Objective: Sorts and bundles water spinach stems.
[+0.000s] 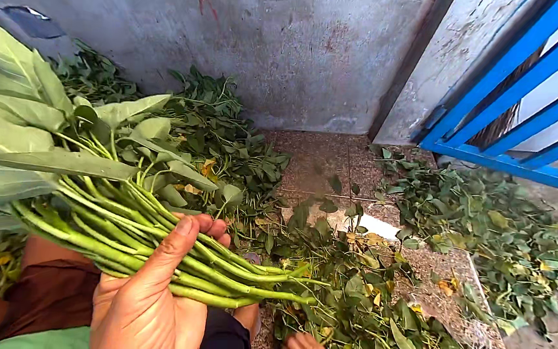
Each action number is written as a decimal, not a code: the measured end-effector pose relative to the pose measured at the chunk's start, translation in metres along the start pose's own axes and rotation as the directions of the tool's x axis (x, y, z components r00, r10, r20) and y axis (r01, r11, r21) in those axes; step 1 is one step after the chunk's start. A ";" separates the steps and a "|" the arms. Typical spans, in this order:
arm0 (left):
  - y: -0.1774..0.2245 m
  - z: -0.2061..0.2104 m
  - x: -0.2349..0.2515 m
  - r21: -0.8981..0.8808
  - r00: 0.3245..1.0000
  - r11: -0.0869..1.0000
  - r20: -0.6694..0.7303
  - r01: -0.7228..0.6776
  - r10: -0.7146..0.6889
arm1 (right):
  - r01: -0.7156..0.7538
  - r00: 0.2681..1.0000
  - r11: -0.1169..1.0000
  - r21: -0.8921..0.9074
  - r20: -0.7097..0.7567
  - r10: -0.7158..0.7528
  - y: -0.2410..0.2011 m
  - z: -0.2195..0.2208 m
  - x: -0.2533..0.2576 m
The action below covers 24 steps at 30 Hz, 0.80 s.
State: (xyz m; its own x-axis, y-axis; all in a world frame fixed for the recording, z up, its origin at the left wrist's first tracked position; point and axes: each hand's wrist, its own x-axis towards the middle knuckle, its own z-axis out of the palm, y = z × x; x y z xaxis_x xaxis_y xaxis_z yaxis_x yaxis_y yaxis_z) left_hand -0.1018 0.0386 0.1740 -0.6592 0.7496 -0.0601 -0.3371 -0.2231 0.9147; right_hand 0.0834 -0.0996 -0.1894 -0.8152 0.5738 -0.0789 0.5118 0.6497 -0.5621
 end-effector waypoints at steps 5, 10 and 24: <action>-0.002 0.001 -0.001 -0.038 1.000 0.999 0.013 -0.008 0.008 | -0.602 0.757 0.792 -0.105 0.243 0.607 0.066 -0.046 0.053; -0.002 0.000 -0.001 -0.072 1.000 0.997 -0.008 -0.010 0.010 | -0.745 0.656 0.665 0.048 0.233 0.718 0.113 -0.105 0.058; 0.000 -0.005 -0.004 -0.117 0.999 0.993 0.015 -0.026 0.028 | -0.312 0.778 0.946 0.088 -0.548 0.308 0.038 -0.094 0.048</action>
State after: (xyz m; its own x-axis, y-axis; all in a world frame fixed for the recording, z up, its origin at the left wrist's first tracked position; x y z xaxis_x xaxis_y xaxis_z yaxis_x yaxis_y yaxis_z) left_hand -0.1022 0.0324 0.1728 -0.6578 0.7526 -0.0284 -0.3961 -0.3137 0.8629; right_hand 0.0894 -0.0004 -0.1370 -0.3276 0.9195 0.2171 0.7145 0.3914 -0.5798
